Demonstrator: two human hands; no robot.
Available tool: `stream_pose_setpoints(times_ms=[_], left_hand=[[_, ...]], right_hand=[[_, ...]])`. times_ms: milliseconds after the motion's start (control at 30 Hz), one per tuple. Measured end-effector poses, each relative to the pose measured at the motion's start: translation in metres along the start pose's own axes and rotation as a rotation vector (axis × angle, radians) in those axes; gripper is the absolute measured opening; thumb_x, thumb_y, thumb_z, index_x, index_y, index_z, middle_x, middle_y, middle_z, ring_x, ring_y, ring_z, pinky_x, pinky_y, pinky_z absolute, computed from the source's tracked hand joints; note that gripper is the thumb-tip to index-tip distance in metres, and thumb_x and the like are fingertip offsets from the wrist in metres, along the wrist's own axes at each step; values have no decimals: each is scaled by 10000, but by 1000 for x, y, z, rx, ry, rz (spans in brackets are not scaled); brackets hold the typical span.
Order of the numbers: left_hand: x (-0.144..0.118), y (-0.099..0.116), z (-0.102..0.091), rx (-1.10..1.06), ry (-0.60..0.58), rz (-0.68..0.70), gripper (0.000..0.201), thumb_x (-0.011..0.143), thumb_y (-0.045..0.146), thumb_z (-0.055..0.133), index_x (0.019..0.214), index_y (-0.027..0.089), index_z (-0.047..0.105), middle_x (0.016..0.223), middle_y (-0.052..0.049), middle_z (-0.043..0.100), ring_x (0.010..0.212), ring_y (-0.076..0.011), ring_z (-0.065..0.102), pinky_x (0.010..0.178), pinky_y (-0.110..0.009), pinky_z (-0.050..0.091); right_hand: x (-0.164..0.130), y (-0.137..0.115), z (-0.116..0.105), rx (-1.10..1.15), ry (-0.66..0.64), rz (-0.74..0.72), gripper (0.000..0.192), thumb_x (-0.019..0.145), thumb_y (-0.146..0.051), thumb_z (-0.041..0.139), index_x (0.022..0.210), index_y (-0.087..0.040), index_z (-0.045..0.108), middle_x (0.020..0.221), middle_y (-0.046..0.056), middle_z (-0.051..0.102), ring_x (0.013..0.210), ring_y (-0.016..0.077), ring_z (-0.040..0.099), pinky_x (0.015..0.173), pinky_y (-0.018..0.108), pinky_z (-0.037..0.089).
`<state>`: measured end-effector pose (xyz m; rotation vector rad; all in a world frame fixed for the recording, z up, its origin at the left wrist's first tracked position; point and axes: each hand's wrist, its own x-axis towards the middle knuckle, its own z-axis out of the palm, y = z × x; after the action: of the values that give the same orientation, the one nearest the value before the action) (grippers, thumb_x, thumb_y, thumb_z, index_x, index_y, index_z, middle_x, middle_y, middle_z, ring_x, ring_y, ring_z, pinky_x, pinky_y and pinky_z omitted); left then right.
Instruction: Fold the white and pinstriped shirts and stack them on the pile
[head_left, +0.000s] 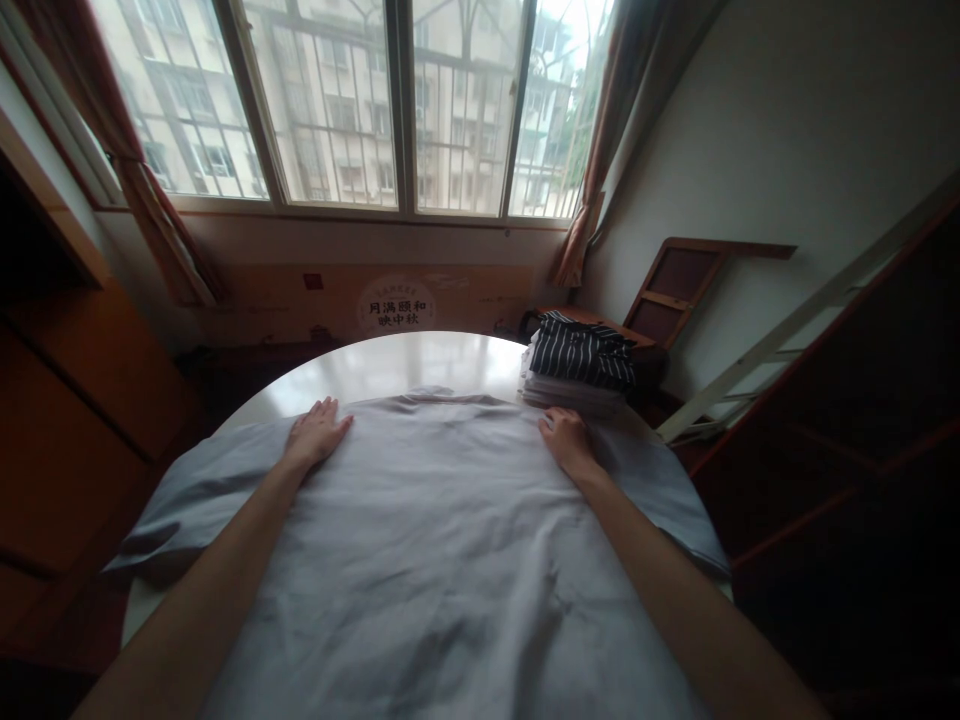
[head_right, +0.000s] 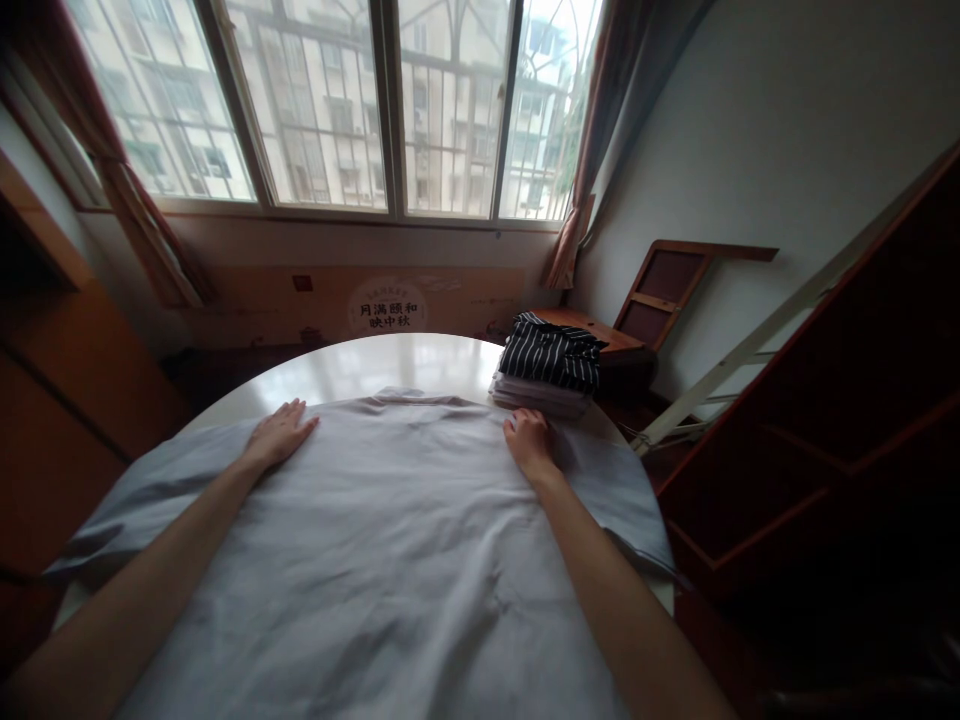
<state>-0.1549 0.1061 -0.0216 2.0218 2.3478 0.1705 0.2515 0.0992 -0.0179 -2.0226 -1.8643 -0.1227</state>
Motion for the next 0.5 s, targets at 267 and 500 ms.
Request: stream_pose_setpoints(times_ms=[267,500], left_hand=[[11,0,1,36,9,26,605,846,437,207,1341,97,280,1425,-76,239,1315,-205,192,1048,-367,221],[17,-4,5,19,32,49,595,844,435,225,1328,99,308,1414,-88,268,1309,-213,213,1045,-382,226]], right_hand=[[-3,-3,-1,1,28,-86,268,794,-198,402,937,-142,623,1020,69,622,980,198,502,846,261,365],[-1,1,0,89,8,-15,280,785,-196,410,958,-162,628,1051,52,618,1004,172,504,866,239,363]])
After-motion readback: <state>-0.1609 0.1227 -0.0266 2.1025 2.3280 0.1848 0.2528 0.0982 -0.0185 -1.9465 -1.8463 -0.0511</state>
